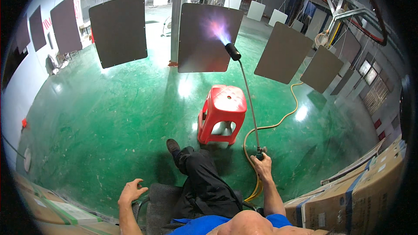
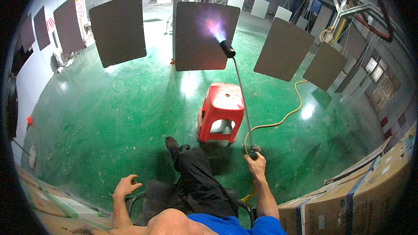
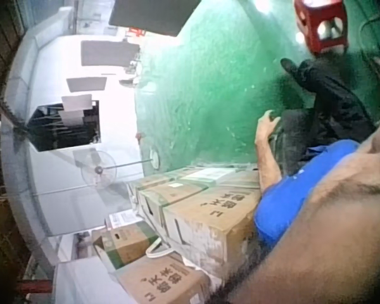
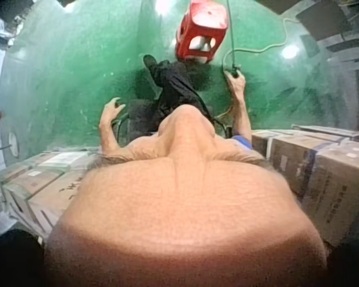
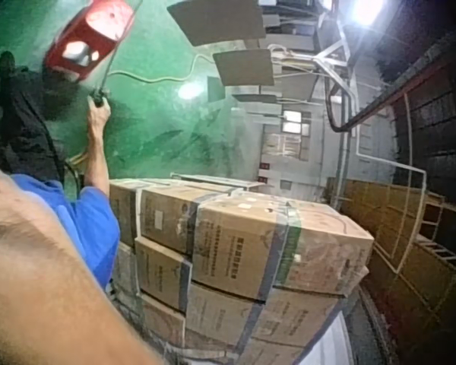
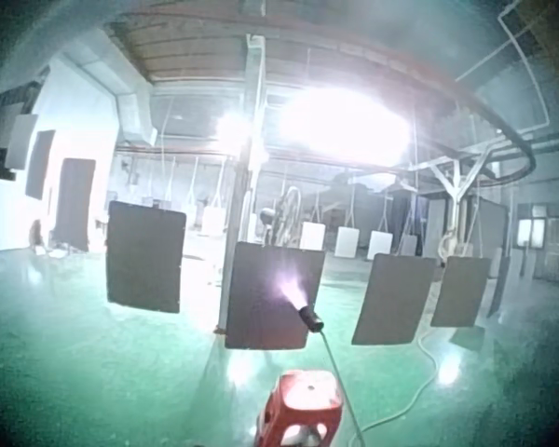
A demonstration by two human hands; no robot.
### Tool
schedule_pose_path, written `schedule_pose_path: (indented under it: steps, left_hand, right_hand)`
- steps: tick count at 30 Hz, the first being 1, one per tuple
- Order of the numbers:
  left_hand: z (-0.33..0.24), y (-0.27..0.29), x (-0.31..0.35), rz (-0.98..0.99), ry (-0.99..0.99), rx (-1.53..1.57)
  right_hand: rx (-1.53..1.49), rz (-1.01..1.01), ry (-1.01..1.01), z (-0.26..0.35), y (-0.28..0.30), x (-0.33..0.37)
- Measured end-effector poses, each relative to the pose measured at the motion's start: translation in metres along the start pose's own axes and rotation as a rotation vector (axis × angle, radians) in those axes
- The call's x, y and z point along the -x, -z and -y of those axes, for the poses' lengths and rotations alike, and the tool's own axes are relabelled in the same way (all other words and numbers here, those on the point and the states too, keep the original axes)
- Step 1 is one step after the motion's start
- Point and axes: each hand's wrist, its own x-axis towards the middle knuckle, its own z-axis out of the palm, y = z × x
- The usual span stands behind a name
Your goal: The person sits on a chair and uses a handheld blowtorch to apply heat to a series of dark rectangular panels hanging from the ceiling. The person moves the torch back and forth across the surface of each panel, creating a visible purple flame and smoke.
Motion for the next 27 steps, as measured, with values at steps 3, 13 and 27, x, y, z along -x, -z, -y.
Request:
schedule_pose_path:
  steps: [3,13,27]
  left_hand:
    - [0.005,-0.006,-0.006,0.002,-0.084,0.028]
    - [-0.002,-0.016,-0.014,0.109,-0.238,-0.012]
    - [0.000,-0.021,-0.029,0.087,-0.365,-0.062]
  right_hand:
    - [-0.009,-0.044,0.012,-0.014,0.002,0.003]
    - [-0.128,-0.018,0.123,0.028,0.002,-0.001]
    - [0.150,0.126,0.236,0.044,-0.040,-0.007]
